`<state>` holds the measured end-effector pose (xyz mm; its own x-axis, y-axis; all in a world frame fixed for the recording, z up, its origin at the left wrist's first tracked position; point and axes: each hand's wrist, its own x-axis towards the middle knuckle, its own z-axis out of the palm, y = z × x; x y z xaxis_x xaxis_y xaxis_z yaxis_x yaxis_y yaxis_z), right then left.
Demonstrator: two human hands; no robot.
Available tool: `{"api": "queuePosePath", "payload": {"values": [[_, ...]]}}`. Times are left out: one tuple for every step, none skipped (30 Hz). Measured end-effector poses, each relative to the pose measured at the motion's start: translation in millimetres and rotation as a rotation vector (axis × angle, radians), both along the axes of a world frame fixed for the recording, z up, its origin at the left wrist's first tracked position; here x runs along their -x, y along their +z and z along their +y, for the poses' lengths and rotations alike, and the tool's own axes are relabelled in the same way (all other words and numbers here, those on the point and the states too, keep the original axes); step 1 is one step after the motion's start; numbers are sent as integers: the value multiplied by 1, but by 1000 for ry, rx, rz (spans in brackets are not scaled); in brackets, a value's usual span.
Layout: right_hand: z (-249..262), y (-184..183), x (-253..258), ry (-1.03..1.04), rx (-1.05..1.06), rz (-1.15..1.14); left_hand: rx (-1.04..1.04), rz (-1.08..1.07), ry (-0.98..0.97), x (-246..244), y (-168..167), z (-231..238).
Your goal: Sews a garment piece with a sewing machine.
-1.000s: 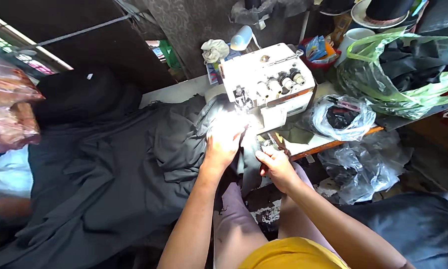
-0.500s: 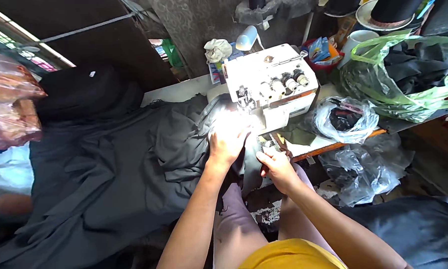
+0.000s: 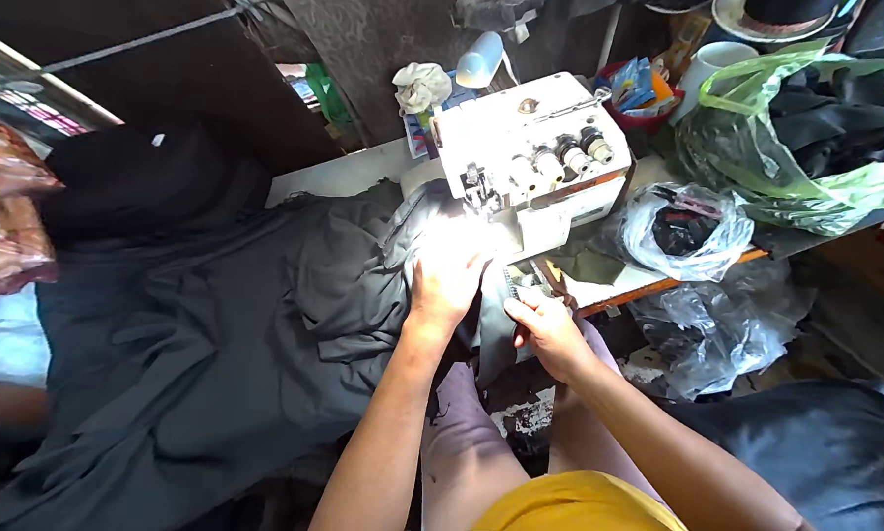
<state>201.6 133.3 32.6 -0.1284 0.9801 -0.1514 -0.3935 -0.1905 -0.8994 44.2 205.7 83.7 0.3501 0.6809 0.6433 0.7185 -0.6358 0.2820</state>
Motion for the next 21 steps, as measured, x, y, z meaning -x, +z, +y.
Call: {"api": "queuePosePath", "payload": {"values": [[0,0,0,-1,2,0,-7,-9,-4,0,0,0],[1,0,0,-3,2,1,-13,-11,-5,-1,1,1],[1,0,0,-3,1,0,-11,-7,-2,-1,1,1],[1,0,-1,-1,1,-3,-12,0,2,0,1,1],[1,0,-1,-1,1,-4,-22,6,1,0,0,1],[1,0,-1,0,1,-5,-34,2,-3,0,-1,1],[1,-1,-1,1,1,-7,-43,-1,-5,0,-2,1],[1,0,-1,1,3,-9,-49,-8,-8,0,-2,1],[1,0,-1,-1,5,-7,-46,-16,-10,0,-2,1],[1,0,-1,-2,6,-5,-44,-26,-11,0,-2,1],[1,0,-1,-2,4,-1,-37,-29,-5,-1,-2,1],[1,0,-1,-2,0,5,-28,-23,5,-1,-1,0],[1,0,0,-1,-3,7,-25,-15,17,-1,-2,0],[1,0,0,-1,-5,7,-34,-12,24,-1,-2,0],[0,0,0,-2,-7,6,-44,-13,26,0,-4,0],[0,0,0,0,-14,8,-47,-25,26,0,-5,0],[-1,0,0,2,-18,11,-38,-58,29,-1,-6,-1],[-2,1,-1,0,-20,20,-15,-90,39,-2,-6,-2],[-2,1,-1,-2,-21,29,2,-113,55,-3,-8,-4],[-3,1,-1,-7,-20,37,26,-119,77,-4,-10,-6],[-4,1,-1,-12,-14,45,46,-108,103,-5,-13,-10]]}}
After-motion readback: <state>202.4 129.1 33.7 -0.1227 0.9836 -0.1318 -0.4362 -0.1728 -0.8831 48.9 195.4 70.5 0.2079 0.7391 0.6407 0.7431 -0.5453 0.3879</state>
